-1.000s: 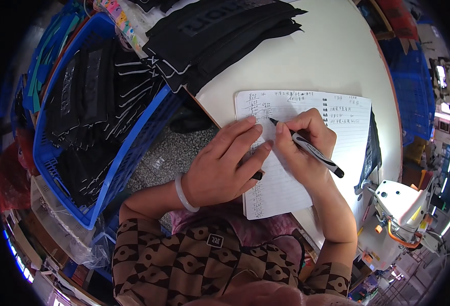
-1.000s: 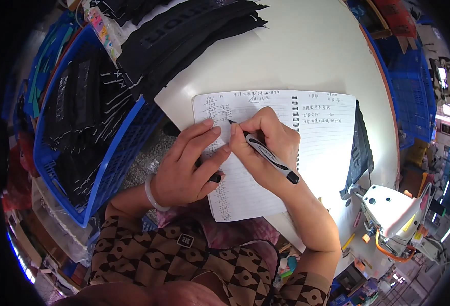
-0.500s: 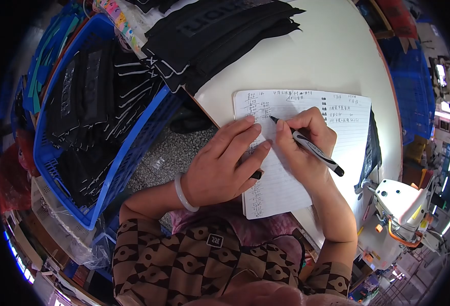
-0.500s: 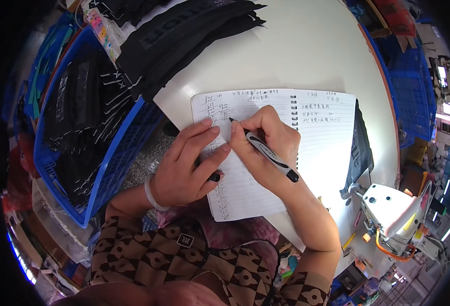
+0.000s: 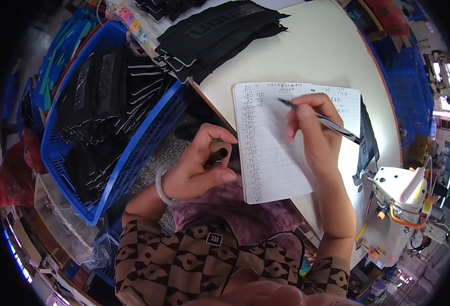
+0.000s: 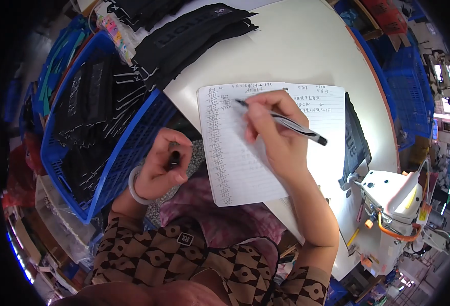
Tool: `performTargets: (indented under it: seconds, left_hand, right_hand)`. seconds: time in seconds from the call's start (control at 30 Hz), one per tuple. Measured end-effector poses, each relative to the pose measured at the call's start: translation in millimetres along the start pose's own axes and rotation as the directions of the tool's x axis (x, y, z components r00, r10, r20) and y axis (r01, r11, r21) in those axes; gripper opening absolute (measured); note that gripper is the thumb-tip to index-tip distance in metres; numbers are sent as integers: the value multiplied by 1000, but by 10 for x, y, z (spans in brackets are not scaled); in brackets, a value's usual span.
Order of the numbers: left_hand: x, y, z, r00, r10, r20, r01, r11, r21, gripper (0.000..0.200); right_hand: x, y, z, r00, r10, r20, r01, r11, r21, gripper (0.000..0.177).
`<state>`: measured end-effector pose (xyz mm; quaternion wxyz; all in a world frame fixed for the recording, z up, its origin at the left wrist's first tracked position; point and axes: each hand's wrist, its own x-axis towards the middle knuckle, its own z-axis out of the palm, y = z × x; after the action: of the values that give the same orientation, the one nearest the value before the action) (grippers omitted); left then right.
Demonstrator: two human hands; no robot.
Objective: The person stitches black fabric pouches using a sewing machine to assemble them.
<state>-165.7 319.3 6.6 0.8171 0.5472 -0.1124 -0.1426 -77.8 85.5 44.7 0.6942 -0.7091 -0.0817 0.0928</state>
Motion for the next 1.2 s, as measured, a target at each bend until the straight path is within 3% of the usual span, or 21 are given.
performTargets:
  seconds: [0.07, 0.17, 0.27, 0.33, 0.43, 0.53, 0.63, 0.7, 0.8, 0.87, 1.0, 1.13, 1.2]
  left_hand:
    - [-55, -84, 66, 1000, -1, 17, 2, 999, -48, 21]
    - [-83, -154, 169, 998, -2, 56, 10, 989, -150, 17]
    - [-58, -92, 236, 975, -27, 223, 9, 997, 79, 15]
    - [-48, -104, 288, 969, 1, 247, -38, 989, 146, 16]
    - [-58, -135, 387, 954, 45, 297, -129, 955, 269, 19]
    - [-97, -137, 509, 970, 72, 230, -151, 927, 344, 21]
    - [-129, -126, 581, 977, 16, 213, -85, 943, 322, 24]
    - [-145, -101, 645, 979, -14, 205, -53, 948, 313, 26]
    - [-132, -70, 786, 952, 95, 291, -201, 911, 360, 27]
    - [-140, -98, 840, 949, 74, 307, -188, 913, 363, 28]
    - [-146, -116, 866, 942, 15, 336, -150, 913, 380, 29]
    - [-124, -53, 885, 950, -6, 311, -144, 877, 458, 27]
    - [-104, 13, 915, 955, -1, 295, -170, 816, 553, 26]
  right_hand:
    - [-180, -130, -32, 993, 107, 50, -115, 973, 200, 8]
    - [-536, -244, -41, 984, 97, 152, -121, 979, 161, 9]
    - [-776, -297, -82, 972, 93, 214, -119, 987, 109, 11]
    - [-898, -294, -120, 966, 105, 236, -119, 992, 47, 14]
    - [-1046, -278, -152, 971, 66, 228, -66, 998, -9, 15]
    - [-1194, -314, -238, 980, -11, 197, 18, 999, -34, 15]
    - [-1301, -330, -331, 982, -124, 143, 130, 991, -32, 16]
    - [-1354, -258, -358, 961, -149, 232, 181, 975, -126, 17]
    - [-1417, -232, -345, 940, -148, 307, 213, 958, -190, 18]
    - [-1467, -229, -319, 927, -114, 358, 206, 950, -232, 18]
    - [-1570, -233, -351, 962, -32, 271, 59, 994, -93, 17]
    - [-1703, -293, -585, 994, -2, 112, 17, 991, -131, 17]
    - [-1722, -286, -555, 993, -17, 119, 37, 984, -174, 16]
